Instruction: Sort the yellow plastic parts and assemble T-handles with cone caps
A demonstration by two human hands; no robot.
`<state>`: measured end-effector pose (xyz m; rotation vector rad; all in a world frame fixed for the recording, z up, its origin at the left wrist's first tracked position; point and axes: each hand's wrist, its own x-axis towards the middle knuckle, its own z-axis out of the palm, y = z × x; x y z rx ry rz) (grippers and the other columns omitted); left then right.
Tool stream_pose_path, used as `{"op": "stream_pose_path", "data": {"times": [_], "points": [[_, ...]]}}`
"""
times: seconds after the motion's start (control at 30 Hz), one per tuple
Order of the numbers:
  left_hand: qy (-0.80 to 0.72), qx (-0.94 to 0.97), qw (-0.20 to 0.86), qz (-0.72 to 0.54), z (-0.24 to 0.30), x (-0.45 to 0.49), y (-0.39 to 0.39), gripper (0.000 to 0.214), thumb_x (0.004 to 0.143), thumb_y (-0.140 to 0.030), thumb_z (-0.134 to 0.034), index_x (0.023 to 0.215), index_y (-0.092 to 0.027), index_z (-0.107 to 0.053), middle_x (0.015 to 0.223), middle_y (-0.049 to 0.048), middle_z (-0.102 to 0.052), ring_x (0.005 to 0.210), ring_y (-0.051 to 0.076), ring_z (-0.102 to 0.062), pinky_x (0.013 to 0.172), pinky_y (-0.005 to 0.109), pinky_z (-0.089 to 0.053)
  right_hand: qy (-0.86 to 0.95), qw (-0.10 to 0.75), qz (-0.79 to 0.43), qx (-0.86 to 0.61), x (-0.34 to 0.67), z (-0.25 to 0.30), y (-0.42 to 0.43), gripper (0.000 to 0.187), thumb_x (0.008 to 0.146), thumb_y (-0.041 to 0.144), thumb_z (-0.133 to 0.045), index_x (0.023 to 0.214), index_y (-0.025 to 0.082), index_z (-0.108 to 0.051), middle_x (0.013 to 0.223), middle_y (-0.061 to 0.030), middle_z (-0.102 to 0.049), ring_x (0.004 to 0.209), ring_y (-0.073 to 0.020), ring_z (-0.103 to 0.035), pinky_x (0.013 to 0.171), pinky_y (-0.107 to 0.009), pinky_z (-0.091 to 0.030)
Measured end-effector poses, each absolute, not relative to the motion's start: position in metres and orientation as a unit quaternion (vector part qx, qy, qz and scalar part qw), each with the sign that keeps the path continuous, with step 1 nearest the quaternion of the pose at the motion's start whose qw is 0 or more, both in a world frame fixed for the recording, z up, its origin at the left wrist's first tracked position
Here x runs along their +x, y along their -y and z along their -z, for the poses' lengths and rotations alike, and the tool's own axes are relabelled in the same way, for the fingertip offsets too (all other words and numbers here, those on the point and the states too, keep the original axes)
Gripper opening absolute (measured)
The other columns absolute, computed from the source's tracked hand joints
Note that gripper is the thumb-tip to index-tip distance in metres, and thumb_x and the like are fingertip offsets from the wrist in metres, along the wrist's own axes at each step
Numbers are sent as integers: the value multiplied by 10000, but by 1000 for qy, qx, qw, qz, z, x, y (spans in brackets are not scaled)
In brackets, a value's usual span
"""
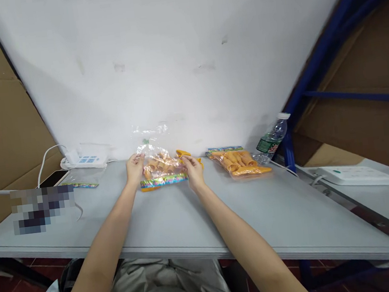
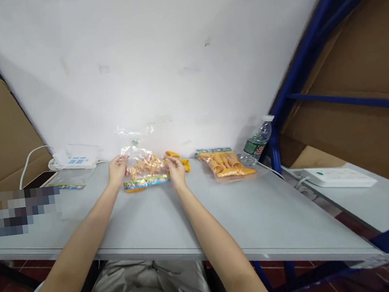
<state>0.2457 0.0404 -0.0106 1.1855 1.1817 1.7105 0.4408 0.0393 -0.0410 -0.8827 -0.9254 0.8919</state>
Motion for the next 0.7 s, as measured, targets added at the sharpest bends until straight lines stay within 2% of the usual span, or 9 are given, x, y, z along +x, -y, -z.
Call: {"op": "stream_pose_path", "data": {"times": [0.13, 0.2, 0.3, 0.43, 0.7], "points": [[-482, 472, 408, -616, 30, 252, -29, 296, 737, -440, -717, 674, -188, -573, 391, -90, -364, 335, 62, -304, 360, 205, -205, 400, 655, -516, -381, 444, 49, -44, 398, 573, 503, -799, 759, 193, -632, 794, -53, -713, 620, -176, -659, 572, -320, -552], [-487, 474, 412, -607, 32, 254, -26, 352, 750, -473, -703, 623, -189, -539, 392, -88, -333, 347, 61, -292, 365, 209, -204, 391, 657, -530, -368, 444, 50, -44, 391, 556, 487, -828, 714, 193, -623, 753, -45, -709, 602, -172, -654, 572, -320, -558], [-494, 473, 402, -608, 30, 253, -24, 460, 803, -543, -625, 555, -204, -438, 387, -85, -274, 353, 61, -262, 368, 213, -207, 394, 673, -501, -374, 446, 49, -42, 372, 562, 471, -829, 651, 193, -598, 625, 2, -646, 546, -139, -604, 514, -271, -513], [-505, 483, 378, -608, 29, 250, -24, 503, 837, -536, -585, 527, -211, -357, 386, -76, -271, 358, 61, -253, 371, 212, -208, 394, 688, -464, -396, 449, 48, -41, 381, 582, 509, -792, 641, 188, -595, 533, 46, -545, 449, -88, -461, 422, -226, -373], [-496, 475, 379, -620, 34, 248, -26, 439, 830, -482, -602, 555, -212, -394, 392, -76, -312, 359, 67, -286, 374, 206, -243, 409, 714, -393, -410, 444, 44, -38, 490, 642, 659, -687, 785, 190, -656, 444, 86, -412, 415, -97, -368, 421, -237, -307]]}}
